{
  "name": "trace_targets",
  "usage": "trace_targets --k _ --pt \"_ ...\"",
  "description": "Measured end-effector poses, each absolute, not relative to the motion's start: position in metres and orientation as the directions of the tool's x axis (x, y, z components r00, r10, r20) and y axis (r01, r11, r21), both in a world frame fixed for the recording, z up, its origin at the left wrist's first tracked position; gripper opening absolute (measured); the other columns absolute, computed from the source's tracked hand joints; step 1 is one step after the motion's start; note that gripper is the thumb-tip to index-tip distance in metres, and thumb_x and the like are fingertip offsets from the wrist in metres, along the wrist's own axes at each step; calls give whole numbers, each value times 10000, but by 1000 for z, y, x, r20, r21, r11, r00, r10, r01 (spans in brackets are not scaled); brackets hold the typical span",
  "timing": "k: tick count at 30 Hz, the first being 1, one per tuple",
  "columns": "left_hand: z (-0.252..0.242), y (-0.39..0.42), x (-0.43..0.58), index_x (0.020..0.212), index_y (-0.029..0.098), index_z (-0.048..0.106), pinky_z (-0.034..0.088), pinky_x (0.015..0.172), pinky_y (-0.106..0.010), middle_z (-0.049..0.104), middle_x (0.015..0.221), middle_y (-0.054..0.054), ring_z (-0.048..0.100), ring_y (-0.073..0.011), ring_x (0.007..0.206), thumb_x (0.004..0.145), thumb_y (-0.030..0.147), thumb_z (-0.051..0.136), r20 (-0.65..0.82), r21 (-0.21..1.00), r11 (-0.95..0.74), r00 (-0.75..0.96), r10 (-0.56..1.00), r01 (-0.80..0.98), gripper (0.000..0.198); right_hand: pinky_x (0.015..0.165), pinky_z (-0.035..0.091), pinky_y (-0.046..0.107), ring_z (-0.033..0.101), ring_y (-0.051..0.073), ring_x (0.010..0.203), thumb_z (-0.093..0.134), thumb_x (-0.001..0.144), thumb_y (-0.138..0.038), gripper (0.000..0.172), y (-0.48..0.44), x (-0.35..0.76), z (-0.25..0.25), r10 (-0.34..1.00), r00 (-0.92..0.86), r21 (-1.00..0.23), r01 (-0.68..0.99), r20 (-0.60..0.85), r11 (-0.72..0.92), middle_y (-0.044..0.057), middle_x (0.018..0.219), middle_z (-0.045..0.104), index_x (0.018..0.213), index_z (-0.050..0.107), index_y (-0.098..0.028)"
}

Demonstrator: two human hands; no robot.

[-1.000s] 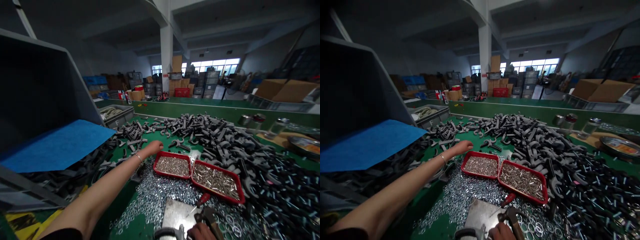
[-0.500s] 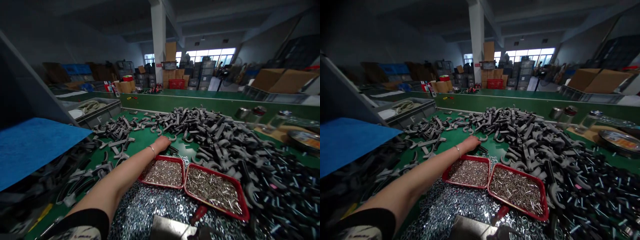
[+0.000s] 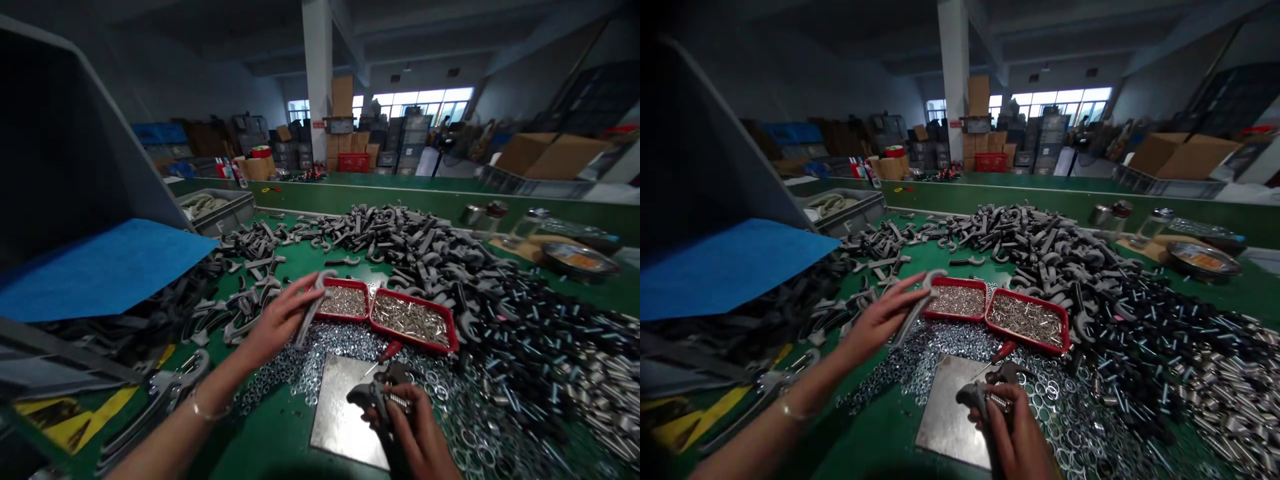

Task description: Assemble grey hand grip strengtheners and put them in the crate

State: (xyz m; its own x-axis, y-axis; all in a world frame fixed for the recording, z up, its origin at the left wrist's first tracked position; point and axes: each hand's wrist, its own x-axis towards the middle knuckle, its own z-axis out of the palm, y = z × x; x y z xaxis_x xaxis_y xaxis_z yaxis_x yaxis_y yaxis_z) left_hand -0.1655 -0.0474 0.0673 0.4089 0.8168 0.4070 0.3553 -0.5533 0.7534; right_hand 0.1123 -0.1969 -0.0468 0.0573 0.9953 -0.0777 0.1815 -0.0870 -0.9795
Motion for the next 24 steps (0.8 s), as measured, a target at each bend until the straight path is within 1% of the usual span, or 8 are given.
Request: trace_targets --k 3,6,9,12,15,18,21,24 --pt "42 -127 -155 1079 240 747 423 1084 -490 456 1514 -79 525 -302 1293 942 265 548 133 991 -132 372 919 -27 243 762 556 347 718 209 750 600 908 -549 380 -201 105 -41 974 29 -966 -138 -226 -220 47 824 747 1108 555 -229" --pt "5 -186 -133 1048 185 693 527 907 -415 612 1307 -140 668 -256 1024 897 313 662 -153 875 283 330 931 -392 200 731 542 301 687 183 739 690 856 -507 351 -215 94 -28 935 -52 -858 -383 -350 -342 43 851 727 1031 658 -205" --pt "-24 -222 -114 1176 167 626 502 873 -328 670 1155 -134 657 -210 979 833 283 757 -250 737 423 369 895 -527 385 796 541 323 682 209 862 688 853 -505 321 -235 85 -15 872 -254 -752 -441 -420 -490 71 958 721 958 714 -203" --pt "-35 -239 -108 1114 114 645 472 816 -248 682 1054 -115 635 -152 891 826 303 767 -286 744 434 346 894 -508 365 712 521 295 658 199 768 669 836 -574 385 -247 82 -13 855 -294 -837 -230 -427 -496 45 791 692 822 694 -189" --pt "-33 -243 -109 1038 128 606 445 617 -209 689 939 -76 595 -99 670 853 431 716 -288 834 390 296 911 -390 371 693 485 286 634 197 743 595 872 -597 398 -252 82 -19 963 -147 -966 156 -227 -204 32 771 679 804 647 -208" --pt "-28 -245 -109 1077 163 526 312 403 -196 692 758 -37 490 -81 424 899 644 530 -347 889 413 297 889 -197 513 730 476 308 667 226 792 471 954 -537 340 -255 80 -21 992 -125 -883 468 -27 35 58 870 719 988 610 -229" --pt "-21 -249 -105 1087 166 504 237 341 -190 623 566 16 418 -84 328 914 715 394 -385 903 423 297 874 -73 586 703 491 320 705 254 794 380 992 -500 338 -257 75 -16 983 -185 -814 573 -17 94 79 872 743 1088 554 -227" --pt "-15 -253 -100 1052 170 516 209 321 -187 577 507 39 380 -79 304 906 728 387 -386 913 408 277 880 -26 591 693 503 322 721 263 797 357 1005 -476 310 -256 71 -9 973 -231 -792 598 -22 124 91 870 752 1068 534 -229"
